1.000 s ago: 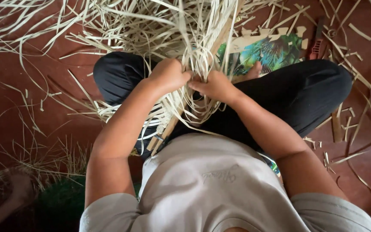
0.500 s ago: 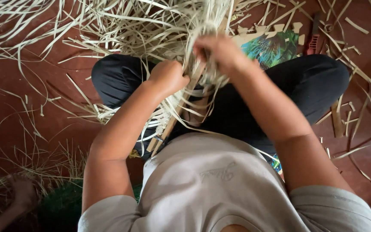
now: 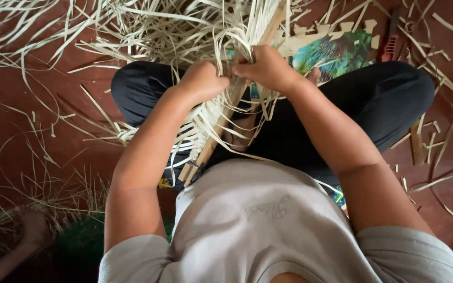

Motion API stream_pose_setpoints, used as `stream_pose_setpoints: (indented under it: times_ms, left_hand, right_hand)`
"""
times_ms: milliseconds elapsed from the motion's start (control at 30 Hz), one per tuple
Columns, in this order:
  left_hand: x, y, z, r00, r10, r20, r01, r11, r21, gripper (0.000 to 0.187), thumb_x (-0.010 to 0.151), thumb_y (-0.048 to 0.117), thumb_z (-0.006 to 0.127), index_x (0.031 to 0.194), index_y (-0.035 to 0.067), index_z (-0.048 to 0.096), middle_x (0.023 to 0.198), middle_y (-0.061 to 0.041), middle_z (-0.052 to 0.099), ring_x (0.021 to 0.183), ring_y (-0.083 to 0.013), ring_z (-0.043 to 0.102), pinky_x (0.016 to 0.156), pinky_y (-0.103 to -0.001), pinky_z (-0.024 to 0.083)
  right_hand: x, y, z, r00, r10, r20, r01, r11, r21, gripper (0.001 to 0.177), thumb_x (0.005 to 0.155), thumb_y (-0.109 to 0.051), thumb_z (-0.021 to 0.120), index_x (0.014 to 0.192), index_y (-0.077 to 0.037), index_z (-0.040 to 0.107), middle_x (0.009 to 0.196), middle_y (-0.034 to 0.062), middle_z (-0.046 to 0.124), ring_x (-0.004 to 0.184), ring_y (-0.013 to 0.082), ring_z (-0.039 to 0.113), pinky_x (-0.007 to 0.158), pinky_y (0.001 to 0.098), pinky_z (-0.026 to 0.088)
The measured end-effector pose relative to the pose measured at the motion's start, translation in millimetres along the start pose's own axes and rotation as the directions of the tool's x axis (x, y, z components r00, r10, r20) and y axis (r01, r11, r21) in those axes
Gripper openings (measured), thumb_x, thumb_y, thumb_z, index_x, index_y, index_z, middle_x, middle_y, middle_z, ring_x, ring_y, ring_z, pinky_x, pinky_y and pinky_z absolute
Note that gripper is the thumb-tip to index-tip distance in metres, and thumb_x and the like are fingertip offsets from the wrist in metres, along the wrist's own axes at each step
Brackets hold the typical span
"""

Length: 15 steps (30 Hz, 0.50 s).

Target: A person sitting on the floor weaves long, thin strips of natural material into a mat-like structure.

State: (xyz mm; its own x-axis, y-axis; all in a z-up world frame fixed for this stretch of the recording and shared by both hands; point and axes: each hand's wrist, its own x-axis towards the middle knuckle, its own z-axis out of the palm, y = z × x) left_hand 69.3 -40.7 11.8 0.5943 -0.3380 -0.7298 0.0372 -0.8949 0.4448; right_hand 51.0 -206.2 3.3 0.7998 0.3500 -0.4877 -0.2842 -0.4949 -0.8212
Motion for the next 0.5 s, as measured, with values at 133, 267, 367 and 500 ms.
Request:
stream_pose_setpoints:
  times_ms: [133,267,367,500]
  left_hand:
    - [6,-5,2,0.999,0.045,-0.001,-0.045,0.998,-0.042,0.019,0.08,0.016,0.048,0.091,0.008,0.062,0.069,-0.007,0.06,0.055,-0.0168,0.055,0.05,-0.029,0.043]
    - [3,-1,2,1.0,0.023,-0.014,-0.025,0.993,-0.114,0.019,0.075,0.015,0.049,0.084,0.01,0.065,0.078,-0.005,0.063,0.067,-0.0177,0.059,0.06,-0.029,0.044]
    - [-2,5,0,1.0,-0.029,-0.007,0.029,0.999,-0.041,0.017,0.079,0.02,0.054,0.081,0.004,0.062,0.065,-0.006,0.06,0.05,-0.0171,0.054,0.048,-0.028,0.041]
    - [-12,14,-6,1.0,-0.011,0.005,0.011,0.998,0.063,0.026,0.082,0.031,0.051,0.09,0.01,0.064,0.079,-0.008,0.063,0.066,-0.0197,0.06,0.059,-0.031,0.043]
  right_hand:
    - [-9,-3,-3,0.972,0.173,0.162,-0.111,0.937,-0.332,0.023,0.089,-0.022,0.054,0.079,-0.003,0.062,0.052,0.0062,0.056,0.038,0.0076,0.048,0.033,0.015,0.039]
    - [-1,34,21,0.985,-0.169,-0.033,0.153,0.945,-0.288,0.026,0.069,-0.023,0.064,0.082,-0.001,0.064,0.065,0.0113,0.063,0.047,0.0237,0.054,0.047,0.0321,0.044]
    - [-8,19,11,0.999,-0.023,0.048,0.039,0.927,-0.372,0.033,0.077,-0.031,0.064,0.075,0.002,0.065,0.058,0.013,0.059,0.045,0.0232,0.054,0.05,0.0325,0.045]
    - [-23,-10,-12,0.989,-0.125,0.078,0.118,0.989,0.087,0.026,0.073,-0.026,0.064,0.088,-0.004,0.062,0.065,0.0032,0.055,0.054,0.0112,0.051,0.05,0.022,0.04]
